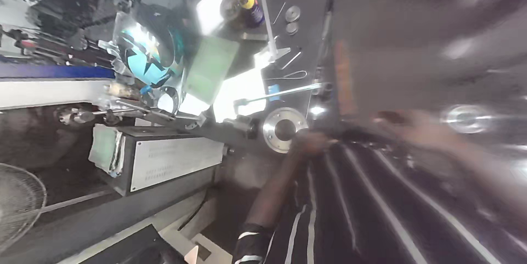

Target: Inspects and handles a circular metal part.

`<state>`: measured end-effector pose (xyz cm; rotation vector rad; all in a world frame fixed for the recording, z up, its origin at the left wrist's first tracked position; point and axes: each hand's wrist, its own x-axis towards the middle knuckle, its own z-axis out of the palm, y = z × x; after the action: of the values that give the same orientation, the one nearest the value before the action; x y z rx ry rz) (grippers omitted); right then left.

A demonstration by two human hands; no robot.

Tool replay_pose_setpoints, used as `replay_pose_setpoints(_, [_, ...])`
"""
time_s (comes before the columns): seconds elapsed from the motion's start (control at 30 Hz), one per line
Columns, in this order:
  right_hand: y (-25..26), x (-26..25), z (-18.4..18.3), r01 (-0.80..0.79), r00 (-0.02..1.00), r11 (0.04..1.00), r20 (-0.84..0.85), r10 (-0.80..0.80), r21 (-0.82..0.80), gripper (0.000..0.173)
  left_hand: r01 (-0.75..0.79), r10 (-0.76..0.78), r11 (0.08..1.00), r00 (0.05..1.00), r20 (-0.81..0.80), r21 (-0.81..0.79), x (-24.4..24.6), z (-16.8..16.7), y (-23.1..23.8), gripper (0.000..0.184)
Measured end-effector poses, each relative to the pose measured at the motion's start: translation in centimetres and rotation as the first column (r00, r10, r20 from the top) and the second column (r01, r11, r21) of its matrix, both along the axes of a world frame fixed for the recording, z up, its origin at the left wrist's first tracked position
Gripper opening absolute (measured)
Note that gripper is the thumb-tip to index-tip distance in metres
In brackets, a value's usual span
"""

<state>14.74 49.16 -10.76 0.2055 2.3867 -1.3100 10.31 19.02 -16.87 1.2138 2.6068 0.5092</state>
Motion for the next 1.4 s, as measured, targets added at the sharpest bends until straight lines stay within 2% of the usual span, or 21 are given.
replay_pose_setpoints(0.1, [-1.1, -0.5, 0.2, -0.019, 1.0, 1.0, -0.009, 0.019, -0.014, 0.028, -0.178, 0.183, 0.976, 0.982, -0.037, 0.122, 0.4, 1.6, -1.8, 0.04])
replay_pose_setpoints(0.17, [-2.1, -1.1, -0.1, -0.045, 0.999, 0.999, -0.026, 0.045, -0.026, 0.03, -0.269, 0.314, 0.925, 0.938, -0.143, 0.267, -0.1, 3.0, -3.3, 0.041])
replay_pose_setpoints(0.23, [-3.3, -1.7, -0.6, -0.099, 0.993, 0.995, -0.064, 0.098, -0.019, 0.029, -0.345, 0.437, 0.851, 0.884, -0.167, 0.396, -0.5, 5.4, -4.9, 0.041])
replay_pose_setpoints(0.27, [-3.8, -2.1, -0.5, -0.137, 0.988, 0.99, -0.07, 0.136, -0.016, 0.03, -0.374, 0.5, 0.791, 0.851, -0.159, 0.485, -0.6, 6.5, -5.6, 0.044])
replay_pose_setpoints(0.33, [-4.7, -2.7, 0.0, -0.202, 0.977, 0.979, -0.077, 0.2, -0.018, 0.033, -0.355, 0.602, 0.594, 0.792, -0.106, 0.722, -0.6, 7.8, -6.9, 0.042])
replay_pose_setpoints(0.37, [-5.1, -3.0, 0.3, -0.221, 0.972, 0.975, -0.085, 0.217, -0.028, 0.035, -0.353, 0.646, 0.499, 0.76, -0.068, 0.791, -0.5, 8.6, -7.4, 0.04])
replay_pose_setpoints(0.43, [-5.8, -3.8, 0.7, -0.248, 0.964, 0.966, -0.123, 0.238, -0.073, 0.034, -0.399, 0.727, 0.365, 0.687, 0.01, 0.841, 0.1, 10.1, -8.1, 0.037])
replay_pose_setpoints(0.53, [-6.9, -5.3, 1.1, -0.321, 0.942, 0.939, -0.145, 0.303, -0.123, 0.031, -0.434, 0.783, 0.257, 0.617, 0.077, 0.863, 0.6, 11.0, -7.9, 0.04])
replay_pose_setpoints(0.67, [-7.5, -6.8, 1.0, -0.442, 0.893, 0.893, -0.139, 0.428, -0.087, 0.037, -0.481, 0.794, 0.237, 0.596, 0.117, 0.844, 2.1, 11.2, -7.1, 0.039])
replay_pose_setpoints(0.73, [-6.8, -7.9, 1.6, -0.47, 0.88, 0.881, -0.111, 0.461, -0.065, 0.039, -0.555, 0.822, 0.199, 0.543, 0.171, 0.807, 2.7, 11.0, -6.8, 0.038])
replay_pose_setpoints(0.77, [-6.3, -8.4, 2.0, -0.481, 0.876, 0.874, -0.075, 0.477, -0.064, 0.042, -0.619, 0.852, 0.134, 0.471, 0.229, 0.774, 3.2, 10.8, -6.6, 0.037])
replay_pose_setpoints(0.83, [-5.2, -9.3, 2.4, -0.509, 0.86, 0.858, -0.025, 0.509, -0.061, 0.048, -0.777, 0.91, -0.062, 0.213, 0.355, 0.626, 4.0, 10.2, -6.7, 0.036])
replay_pose_setpoints(0.87, [-4.7, -9.6, 2.1, -0.512, 0.859, 0.858, -0.03, 0.511, -0.048, 0.051, -0.821, 0.921, -0.149, 0.088, 0.38, 0.551, 4.4, 9.3, -7.3, 0.037])
replay_pose_setpoints(0.93, [-3.3, -10.0, 1.2, -0.484, 0.875, 0.874, -0.046, 0.483, -0.031, 0.051, -0.836, 0.888, -0.307, -0.08, 0.452, 0.456, 5.4, 5.9, -9.4, 0.044])
replay_pose_setpoints(1.0, [-1.9, -10.2, 0.6, -0.443, 0.896, 0.895, -0.046, 0.441, -0.05, 0.05, -0.754, 0.776, -0.487, -0.143, 0.614, 0.44, 6.5, 2.3, -11.2, 0.045])
replay_pose_setpoints(1.07, [-1.0, -10.4, 0.1, -0.421, 0.907, 0.903, -0.044, 0.419, -0.09, 0.048, -0.696, 0.658, -0.592, -0.124, 0.743, 0.407, 7.4, 2.0, -10.8, 0.043])
replay_pose_setpoints(1.17, [-0.9, -11.5, 0.9, -0.411, 0.91, 0.892, -0.026, 0.414, -0.191, 0.045, -0.696, 0.621, -0.596, -0.085, 0.779, 0.399, 6.3, 4.0, -7.8, 0.042])
replay_pose_setpoints(1.23, [-2.7, -11.8, 2.2, -0.443, 0.894, 0.856, -0.057, 0.444, -0.267, 0.05, -0.744, 0.673, -0.524, -0.064, 0.736, 0.414, 4.6, 7.5, -4.4, 0.043])
replay_pose_setpoints(1.27, [-4.1, -12.1, 2.9, -0.469, 0.881, 0.824, -0.1, 0.463, -0.318, 0.055, -0.774, 0.71, -0.453, -0.012, 0.704, 0.443, 3.4, 8.8, -3.2, 0.045])
replay_pose_setpoints(1.33, [-7.4, -12.4, 4.1, -0.518, 0.849, 0.709, -0.188, 0.494, -0.479, 0.062, -0.79, 0.767, -0.258, 0.183, 0.615, 0.557, 1.4, 9.8, -1.3, 0.046])
replay_pose_setpoints(1.4, [-10.7, -12.4, 5.2, -0.486, 0.86, 0.584, -0.235, 0.454, -0.65, 0.063, -0.649, 0.77, -0.114, 0.422, 0.48, 0.753, -0.5, 10.6, 1.7, 0.038])
